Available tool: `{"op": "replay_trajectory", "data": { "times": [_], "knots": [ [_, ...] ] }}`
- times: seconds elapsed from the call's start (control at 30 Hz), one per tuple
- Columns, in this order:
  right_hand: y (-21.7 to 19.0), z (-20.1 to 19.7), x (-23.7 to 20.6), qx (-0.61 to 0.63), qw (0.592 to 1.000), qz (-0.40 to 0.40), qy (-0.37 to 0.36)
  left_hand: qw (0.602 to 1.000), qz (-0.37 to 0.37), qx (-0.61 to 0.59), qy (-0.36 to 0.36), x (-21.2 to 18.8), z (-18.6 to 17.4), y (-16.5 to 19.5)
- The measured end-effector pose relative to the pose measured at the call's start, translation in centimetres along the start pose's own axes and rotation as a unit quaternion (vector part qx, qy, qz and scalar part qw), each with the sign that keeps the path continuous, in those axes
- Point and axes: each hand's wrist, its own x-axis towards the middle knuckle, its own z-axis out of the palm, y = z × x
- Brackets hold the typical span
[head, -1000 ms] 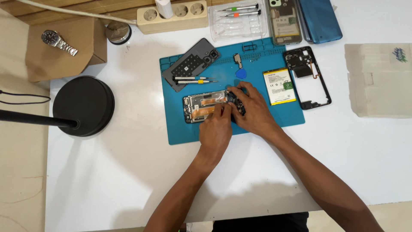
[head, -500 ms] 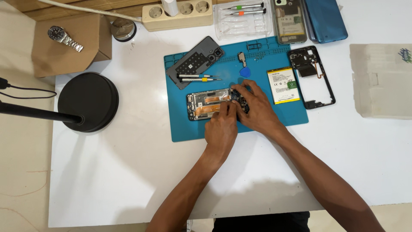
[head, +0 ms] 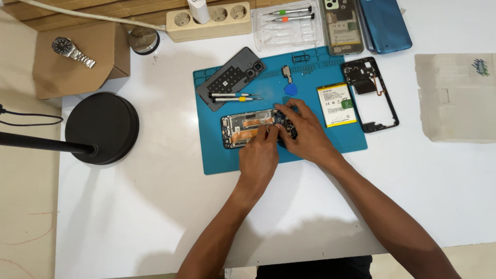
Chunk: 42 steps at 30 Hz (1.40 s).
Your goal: The person works on a disassembled smartphone placed on a blue anti-static mat. They use a screwdriver to remove and reinsert screws, and a plastic pry tool to adjust internal components and ribbon cables. The person repeatedly lifts and repositions the motherboard and other internal parts during the process.
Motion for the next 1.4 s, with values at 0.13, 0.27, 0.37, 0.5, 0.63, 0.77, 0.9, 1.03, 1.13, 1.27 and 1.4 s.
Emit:
{"op": "replay_trajectory", "data": {
  "times": [0.13,0.27,0.37,0.5,0.63,0.77,0.9,1.03,1.13,1.27,1.4],
  "knots": [
    [0.1,0.0,-0.2,-0.002,1.0,-0.01,-0.001,0.999,-0.015,-0.009,-0.033,0.0,-0.5,-0.2],
    [0.2,0.1,-0.3,-0.013,1.0,-0.023,0.005,1.0,-0.002,-0.004,-0.013,0.1,-0.4,-0.2],
    [0.4,0.1,-0.2,-0.015,0.999,-0.028,0.003,1.0,-0.003,0.004,-0.006,0.1,0.1,0.1],
    [0.5,0.2,-0.3,-0.007,1.0,-0.022,0.005,1.0,0.002,0.006,0.006,0.1,0.1,0.2],
    [0.6,0.2,-0.2,-0.011,0.999,-0.031,0.009,1.0,0.006,-0.014,-0.024,0.5,-0.5,-0.5],
    [0.5,0.1,-0.2,-0.007,1.0,-0.017,0.0,0.999,0.008,-0.033,-0.027,0.5,-0.8,-0.5],
    [0.4,0.1,-0.2,-0.015,1.0,-0.023,0.005,1.0,0.003,-0.017,-0.014,0.7,-0.3,-0.1],
    [0.5,0.1,-0.1,-0.013,1.0,-0.017,0.004,1.0,-0.005,-0.011,-0.019,0.5,0.3,0.2],
    [0.5,0.1,-0.1,-0.013,1.0,-0.016,0.003,1.0,0.004,-0.008,-0.015,0.5,0.2,0.1],
    [0.5,0.0,-0.2,-0.012,1.0,-0.027,0.006,0.999,0.014,-0.024,-0.028,0.7,-0.5,-0.5],
    [0.6,0.1,-0.2,-0.011,1.0,-0.027,0.006,0.999,0.004,-0.024,-0.031,0.7,-0.4,-0.3]
  ]
}}
